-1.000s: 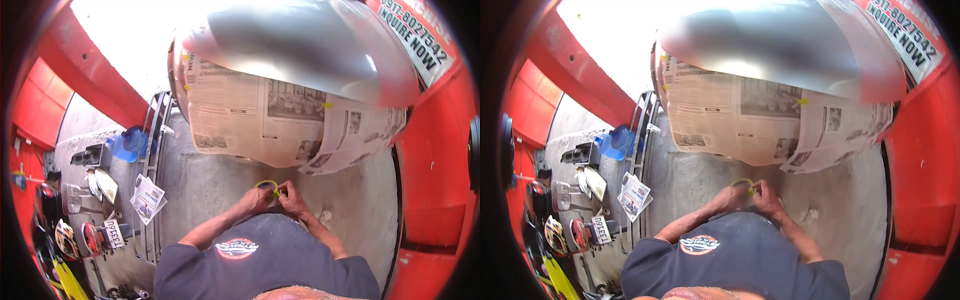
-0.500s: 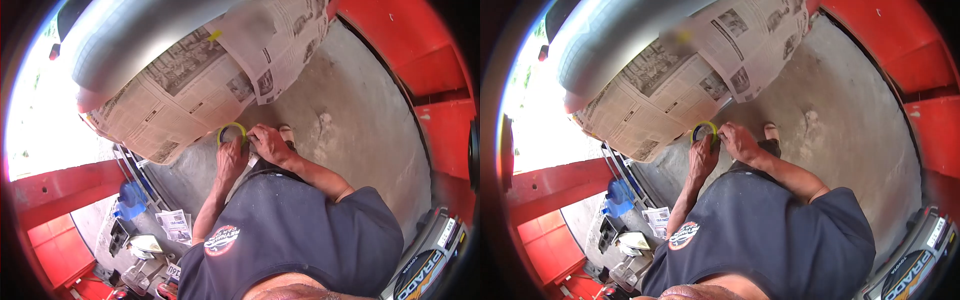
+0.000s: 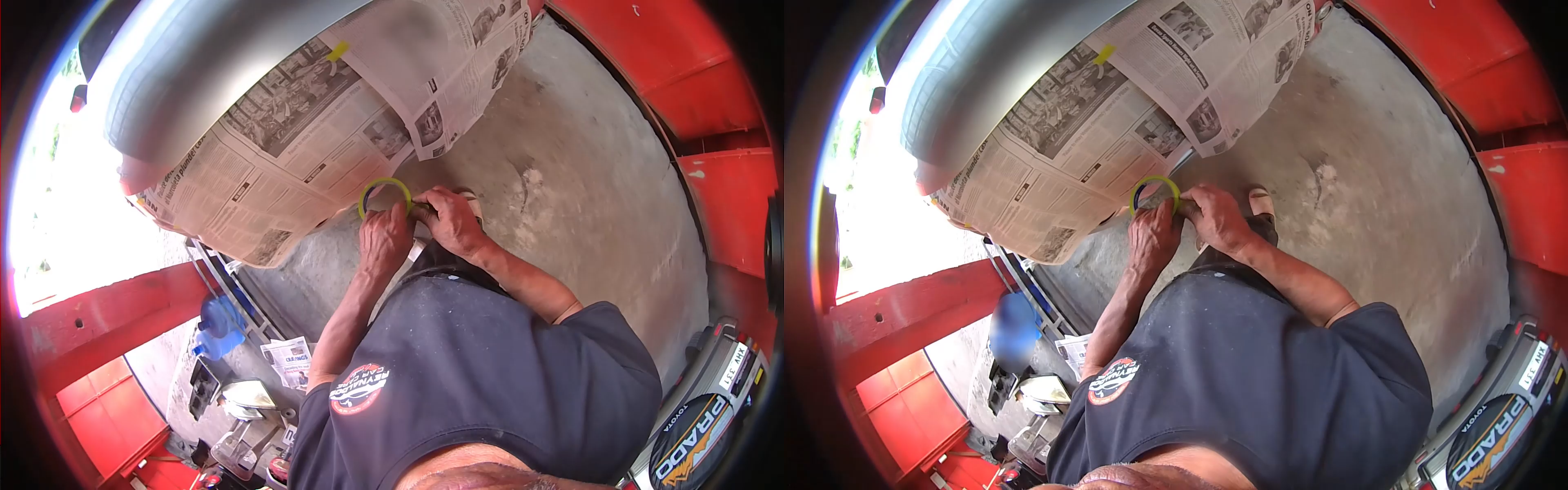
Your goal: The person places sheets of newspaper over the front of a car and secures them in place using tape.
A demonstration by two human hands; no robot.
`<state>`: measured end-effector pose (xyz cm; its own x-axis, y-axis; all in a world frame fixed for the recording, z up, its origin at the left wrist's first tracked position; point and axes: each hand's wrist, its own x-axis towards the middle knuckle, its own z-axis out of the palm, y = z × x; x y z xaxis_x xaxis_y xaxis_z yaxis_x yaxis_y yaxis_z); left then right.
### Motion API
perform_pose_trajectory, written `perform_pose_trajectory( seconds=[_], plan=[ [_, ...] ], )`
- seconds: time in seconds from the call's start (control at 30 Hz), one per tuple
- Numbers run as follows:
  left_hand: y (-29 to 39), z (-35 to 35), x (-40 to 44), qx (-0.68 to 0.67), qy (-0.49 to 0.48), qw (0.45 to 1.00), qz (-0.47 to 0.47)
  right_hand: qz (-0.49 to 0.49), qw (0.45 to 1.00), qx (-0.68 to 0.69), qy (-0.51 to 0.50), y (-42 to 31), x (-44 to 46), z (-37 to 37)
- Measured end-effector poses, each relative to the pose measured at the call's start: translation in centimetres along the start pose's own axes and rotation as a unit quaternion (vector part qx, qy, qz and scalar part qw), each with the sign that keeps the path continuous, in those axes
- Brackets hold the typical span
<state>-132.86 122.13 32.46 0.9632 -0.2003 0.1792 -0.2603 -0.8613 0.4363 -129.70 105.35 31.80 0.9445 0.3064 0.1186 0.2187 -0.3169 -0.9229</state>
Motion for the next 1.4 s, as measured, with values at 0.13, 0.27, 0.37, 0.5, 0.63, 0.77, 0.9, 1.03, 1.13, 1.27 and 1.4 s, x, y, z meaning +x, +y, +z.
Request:
perform_pose_trajectory(
  seconds=[0.13,0.27,0.37,0.5,0.63,0.77,0.9,1.03,1.13,1.27,1.4],
  plan=[
    [0.0,0.6,1.0,-0.006,0.026,0.999,0.018,-0.009,0.999,-0.032,0.015,0.8,0.2,-0.2],
    [0.1,1.0,1.4,0.028,0.013,0.999,0.022,0.137,0.987,0.08,0.003,1.6,1.3,-0.3],
    [0.5,-0.3,2.4,0.03,0.064,0.997,0.039,0.128,0.984,0.069,0.103,5.2,2.2,1.5],
    [1.3,-2.8,3.2,0.032,0.163,0.979,0.116,0.348,0.855,0.353,0.15,8.5,4.3,-1.5],
    [0.6,-5.3,9.2,0.055,0.14,0.974,0.167,0.37,0.718,0.57,0.151,10.3,3.6,0.4],
    [-0.6,-5.1,17.1,0.12,0.066,0.943,0.304,0.357,0.647,0.656,0.153,10.8,3.9,4.1],
    [-1.9,-3.3,20.8,0.23,0.012,0.914,0.335,0.301,0.604,0.723,0.147,12.5,5.2,6.1],
    [-4.9,-1.1,20.6,0.325,-0.017,0.883,0.338,0.299,0.603,0.716,0.185,11.3,6.2,5.8],
    [-5.4,-0.7,20.3,0.355,-0.031,0.87,0.341,0.291,0.611,0.711,0.188,12.3,6.5,6.3],
    [-6.1,-0.7,20.5,0.344,-0.025,0.867,0.36,0.277,0.603,0.724,0.189,11.4,8.2,6.4],
    [-6.4,-0.8,20.5,0.368,-0.028,0.854,0.367,0.2,0.596,0.765,0.141,12.7,10.5,8.6]
  ],
)
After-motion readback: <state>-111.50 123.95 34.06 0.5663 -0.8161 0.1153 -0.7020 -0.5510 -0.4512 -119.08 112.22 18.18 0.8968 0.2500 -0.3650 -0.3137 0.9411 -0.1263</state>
